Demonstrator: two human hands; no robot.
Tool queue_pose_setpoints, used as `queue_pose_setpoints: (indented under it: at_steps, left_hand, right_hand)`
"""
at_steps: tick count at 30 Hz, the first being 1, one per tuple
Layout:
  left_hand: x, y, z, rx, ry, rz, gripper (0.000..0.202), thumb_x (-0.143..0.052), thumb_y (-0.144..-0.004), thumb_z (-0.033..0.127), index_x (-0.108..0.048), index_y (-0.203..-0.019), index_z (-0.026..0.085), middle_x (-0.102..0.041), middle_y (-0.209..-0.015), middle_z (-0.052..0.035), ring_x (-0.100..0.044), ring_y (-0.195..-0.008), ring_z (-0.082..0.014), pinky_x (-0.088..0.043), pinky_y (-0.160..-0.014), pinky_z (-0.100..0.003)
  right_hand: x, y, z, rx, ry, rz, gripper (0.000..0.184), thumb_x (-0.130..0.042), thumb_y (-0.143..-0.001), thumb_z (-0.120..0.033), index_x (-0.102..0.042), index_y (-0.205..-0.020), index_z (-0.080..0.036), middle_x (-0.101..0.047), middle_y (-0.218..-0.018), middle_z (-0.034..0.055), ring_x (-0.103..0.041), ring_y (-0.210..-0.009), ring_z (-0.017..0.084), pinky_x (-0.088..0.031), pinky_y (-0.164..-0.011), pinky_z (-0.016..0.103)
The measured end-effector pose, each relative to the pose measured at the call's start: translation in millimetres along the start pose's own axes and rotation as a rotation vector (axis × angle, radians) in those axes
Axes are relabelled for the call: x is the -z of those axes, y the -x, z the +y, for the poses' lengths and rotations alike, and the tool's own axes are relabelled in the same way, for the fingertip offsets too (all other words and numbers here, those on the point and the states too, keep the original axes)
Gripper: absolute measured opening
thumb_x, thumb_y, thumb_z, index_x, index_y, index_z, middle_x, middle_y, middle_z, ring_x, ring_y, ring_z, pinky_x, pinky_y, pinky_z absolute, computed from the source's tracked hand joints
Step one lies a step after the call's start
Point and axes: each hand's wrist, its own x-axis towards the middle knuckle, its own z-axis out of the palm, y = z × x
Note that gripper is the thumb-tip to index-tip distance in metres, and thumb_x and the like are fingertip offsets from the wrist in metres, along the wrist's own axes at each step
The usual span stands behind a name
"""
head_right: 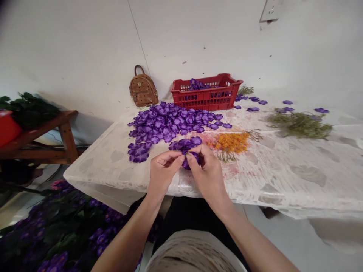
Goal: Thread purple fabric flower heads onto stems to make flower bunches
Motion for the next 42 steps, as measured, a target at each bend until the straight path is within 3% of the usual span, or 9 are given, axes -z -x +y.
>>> queue_pose_setpoints:
  at_steps: [9, 18, 26, 30, 32, 35, 38, 42]
  left_hand:
    - [1.1, -0.7, -0.6, 0.013, 0.042, -0.020, 0.010, -0.078, -0.076, 0.026, -0.078, -0.077, 0.016, -0.070, -0.067, -0.0013, -0.059, -0.059, -0.0110, -0.050, -0.060, -0.023]
    - [3.1, 2.3, -3.4, 0.027, 0.090, -0.027, 0.015, -0.083, -0.073, 0.028, -0.081, -0.081, 0.016, -0.075, -0.074, -0.0034, -0.064, -0.063, -0.0121, -0.054, -0.063, -0.024]
    - [4.4, 1.3, -1.8, 0.031, 0.118, -0.063, 0.016, -0.081, -0.077, 0.032, -0.080, -0.079, 0.016, -0.073, -0.070, -0.0024, -0.064, -0.062, -0.0125, -0.057, -0.066, -0.027]
    - [3.6, 0.0, -3.8, 0.038, 0.121, -0.044, 0.013, -0.080, -0.076, 0.029, -0.077, -0.076, 0.016, -0.069, -0.067, -0.0003, -0.060, -0.060, -0.0104, -0.054, -0.063, -0.024]
    - [2.6, -0.9, -5.1, 0.043, 0.104, -0.005, 0.012, -0.080, -0.075, 0.027, -0.076, -0.075, 0.016, -0.068, -0.066, 0.0004, -0.058, -0.059, -0.0095, -0.051, -0.061, -0.022]
    - [1.3, -1.3, -5.5, 0.030, 0.035, 0.052, 0.010, -0.078, -0.075, 0.025, -0.076, -0.076, 0.016, -0.069, -0.068, -0.0004, -0.058, -0.060, -0.0103, -0.049, -0.059, -0.022]
    - [0.4, 1.1, -5.4, -0.028, -0.049, 0.073, 0.009, -0.076, -0.078, 0.025, -0.076, -0.079, 0.016, -0.072, -0.071, -0.0017, -0.062, -0.064, -0.0125, -0.051, -0.061, -0.023]
    - [-1.3, 5.7, -5.8, -0.079, -0.095, 0.014, 0.008, -0.074, -0.082, 0.025, -0.077, -0.083, 0.018, -0.076, -0.079, -0.0026, -0.068, -0.072, -0.0146, -0.055, -0.072, -0.026]
  right_hand:
    - [-0.1, 1.3, -2.2, 0.006, -0.021, -0.006, 0.010, -0.063, -0.094, -0.032, -0.064, -0.089, -0.023, -0.063, -0.078, -0.0006, -0.059, -0.070, 0.016, -0.046, -0.064, 0.031]
    - [-0.1, 1.5, -2.5, -0.008, 0.007, 0.019, 0.012, -0.063, -0.093, -0.033, -0.063, -0.087, -0.023, -0.063, -0.078, -0.0002, -0.059, -0.070, 0.016, -0.045, -0.065, 0.032]
    - [-1.7, 1.7, -1.2, -0.059, -0.113, -0.027, 0.013, -0.064, -0.094, -0.034, -0.062, -0.088, -0.023, -0.062, -0.072, -0.0025, -0.059, -0.065, 0.015, -0.048, -0.062, 0.031]
    - [-3.4, 2.8, 0.8, -0.051, -0.099, -0.053, 0.011, -0.062, -0.096, -0.034, -0.060, -0.090, -0.024, -0.063, -0.078, -0.0009, -0.060, -0.070, 0.016, -0.049, -0.065, 0.032]
    - [-3.5, 3.9, 1.0, -0.004, -0.003, 0.004, 0.009, -0.063, -0.094, -0.032, -0.059, -0.095, -0.024, -0.063, -0.086, 0.0012, -0.060, -0.076, 0.018, -0.050, -0.070, 0.035]
    - [-1.8, 6.2, -1.7, 0.186, 0.231, 0.162, 0.008, -0.064, -0.094, -0.028, -0.057, -0.095, -0.025, -0.062, -0.094, 0.0046, -0.059, -0.090, 0.023, -0.049, -0.082, 0.041]
    - [-0.4, 7.9, -5.4, 0.292, 0.346, 0.162, 0.008, -0.060, -0.097, -0.028, -0.059, -0.090, -0.025, -0.063, -0.092, 0.0058, -0.059, -0.090, 0.024, -0.047, -0.084, 0.042]
    - [-2.6, 6.0, -4.9, 0.111, 0.229, 0.028, 0.011, -0.062, -0.096, -0.032, -0.061, -0.088, -0.024, -0.065, -0.082, 0.0019, -0.060, -0.074, 0.019, -0.047, -0.072, 0.036]
